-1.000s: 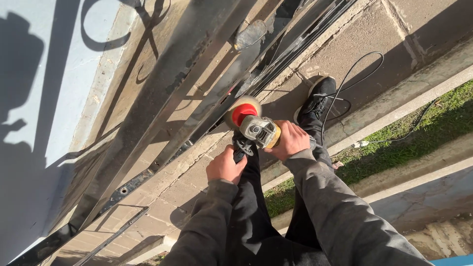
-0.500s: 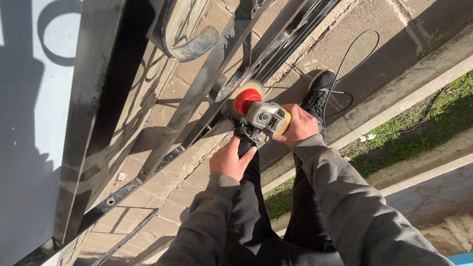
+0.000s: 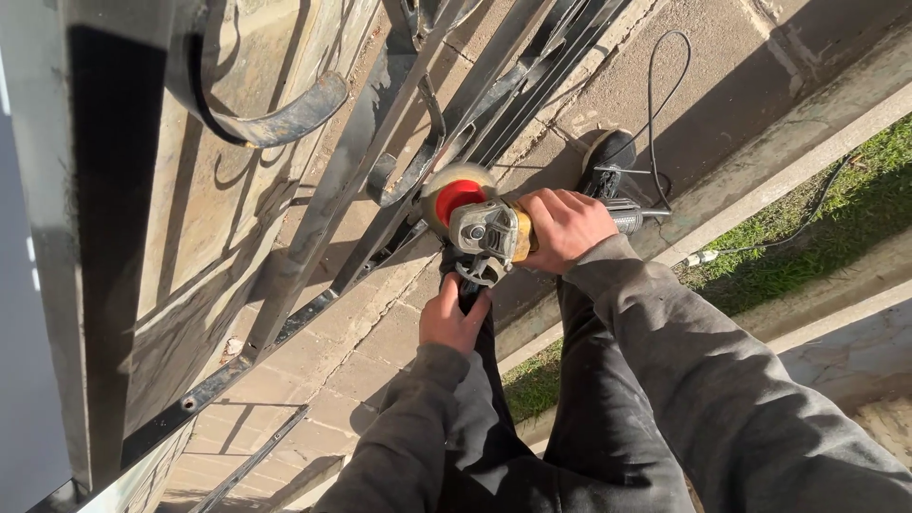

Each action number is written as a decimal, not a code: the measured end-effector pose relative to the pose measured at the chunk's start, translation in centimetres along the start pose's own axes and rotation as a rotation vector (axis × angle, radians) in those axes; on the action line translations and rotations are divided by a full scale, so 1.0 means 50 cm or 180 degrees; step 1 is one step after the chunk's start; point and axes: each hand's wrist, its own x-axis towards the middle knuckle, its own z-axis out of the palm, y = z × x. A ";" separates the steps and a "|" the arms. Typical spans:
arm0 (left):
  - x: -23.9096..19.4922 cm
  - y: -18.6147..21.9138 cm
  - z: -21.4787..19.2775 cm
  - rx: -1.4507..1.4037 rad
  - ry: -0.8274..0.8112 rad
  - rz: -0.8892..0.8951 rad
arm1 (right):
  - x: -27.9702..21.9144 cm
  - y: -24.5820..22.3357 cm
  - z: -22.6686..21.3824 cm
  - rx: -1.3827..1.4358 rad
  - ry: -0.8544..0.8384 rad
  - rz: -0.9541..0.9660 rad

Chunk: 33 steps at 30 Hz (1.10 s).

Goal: Using an angle grinder to remove rust or prepare the surface of a metal gate.

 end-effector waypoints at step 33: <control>0.059 0.123 0.098 -0.1445 0.0432 0.0101 | 0.160 0.012 -0.207 -0.1275 -0.1480 -0.0583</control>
